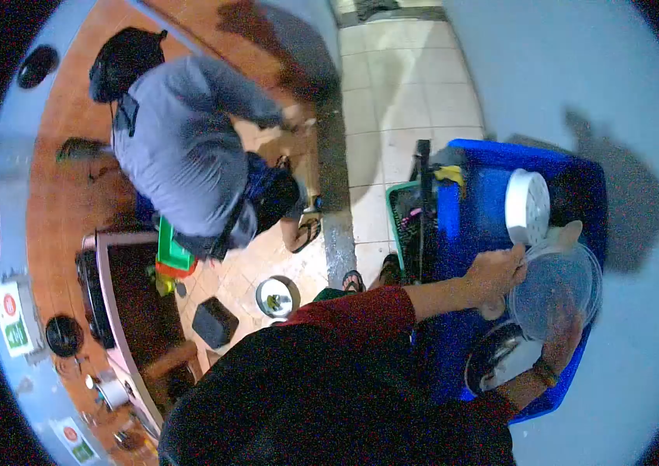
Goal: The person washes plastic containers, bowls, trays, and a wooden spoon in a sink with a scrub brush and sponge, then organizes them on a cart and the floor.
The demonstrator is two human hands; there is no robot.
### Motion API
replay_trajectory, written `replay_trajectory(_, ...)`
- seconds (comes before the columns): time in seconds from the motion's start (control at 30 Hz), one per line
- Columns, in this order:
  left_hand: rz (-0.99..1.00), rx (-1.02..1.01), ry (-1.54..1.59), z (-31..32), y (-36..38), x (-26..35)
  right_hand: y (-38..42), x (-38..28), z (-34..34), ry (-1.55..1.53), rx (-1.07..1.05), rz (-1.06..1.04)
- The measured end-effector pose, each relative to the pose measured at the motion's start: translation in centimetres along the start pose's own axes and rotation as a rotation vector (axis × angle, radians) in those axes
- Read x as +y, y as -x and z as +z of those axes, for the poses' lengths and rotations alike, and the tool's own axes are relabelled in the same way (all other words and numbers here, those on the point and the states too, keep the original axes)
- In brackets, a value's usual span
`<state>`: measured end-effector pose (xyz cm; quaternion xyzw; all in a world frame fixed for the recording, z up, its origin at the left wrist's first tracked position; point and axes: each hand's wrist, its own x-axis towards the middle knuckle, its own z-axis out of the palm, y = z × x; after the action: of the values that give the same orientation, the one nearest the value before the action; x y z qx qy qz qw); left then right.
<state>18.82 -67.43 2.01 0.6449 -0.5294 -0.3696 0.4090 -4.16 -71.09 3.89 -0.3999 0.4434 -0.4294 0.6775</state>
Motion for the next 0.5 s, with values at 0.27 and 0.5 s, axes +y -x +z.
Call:
replay_trajectory(0.27, -0.047, 0.329, 0.184, -11.5, 11.2, -4.0, 1.1, -0.3, 16.5, 0.698, -0.491, -0.046)
replay_trajectory(0.5, -0.322, 0.426, 0.630, -19.0, 26.7, -8.9, 4.8, 8.1, 30.5, 0.709, -0.958, 0.279)
